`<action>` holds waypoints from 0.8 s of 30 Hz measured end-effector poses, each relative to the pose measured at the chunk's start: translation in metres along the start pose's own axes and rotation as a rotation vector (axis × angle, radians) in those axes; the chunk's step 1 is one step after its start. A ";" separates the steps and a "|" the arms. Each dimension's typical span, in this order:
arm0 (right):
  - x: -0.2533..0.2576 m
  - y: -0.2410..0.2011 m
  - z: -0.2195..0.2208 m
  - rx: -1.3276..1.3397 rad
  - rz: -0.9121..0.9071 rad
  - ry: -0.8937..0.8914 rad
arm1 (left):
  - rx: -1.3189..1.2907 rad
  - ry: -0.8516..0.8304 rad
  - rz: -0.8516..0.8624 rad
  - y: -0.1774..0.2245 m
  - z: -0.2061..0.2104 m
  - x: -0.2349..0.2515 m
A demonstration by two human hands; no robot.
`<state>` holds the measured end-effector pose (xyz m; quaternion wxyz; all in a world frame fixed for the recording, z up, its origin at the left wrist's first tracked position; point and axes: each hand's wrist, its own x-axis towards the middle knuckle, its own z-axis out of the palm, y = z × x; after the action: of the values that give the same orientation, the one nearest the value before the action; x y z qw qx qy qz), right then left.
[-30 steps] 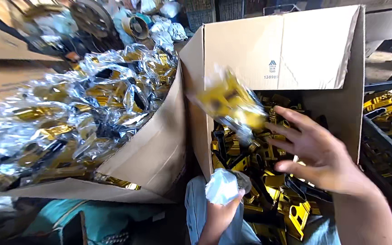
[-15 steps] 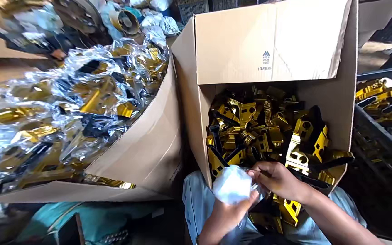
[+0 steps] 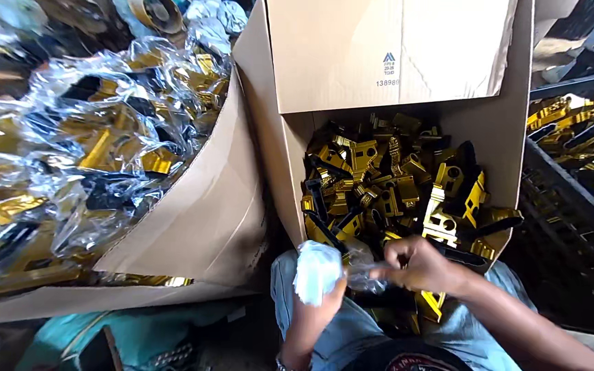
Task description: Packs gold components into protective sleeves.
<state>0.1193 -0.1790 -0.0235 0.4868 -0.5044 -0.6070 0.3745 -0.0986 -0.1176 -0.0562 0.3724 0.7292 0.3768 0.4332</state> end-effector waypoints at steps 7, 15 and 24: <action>0.094 0.040 0.005 -0.630 0.433 -0.430 | -0.143 0.309 -0.117 0.003 -0.009 0.008; 0.096 0.049 -0.003 -0.887 0.384 -0.374 | -0.119 0.368 -0.181 0.011 -0.005 0.018; 0.009 -0.012 -0.016 0.701 0.120 0.484 | -0.160 0.375 -0.114 0.008 0.038 0.023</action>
<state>0.1320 -0.1731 -0.0056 0.7344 -0.4161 -0.2809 0.4568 -0.0539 -0.1094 -0.0542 0.3762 0.5815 0.4444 0.5682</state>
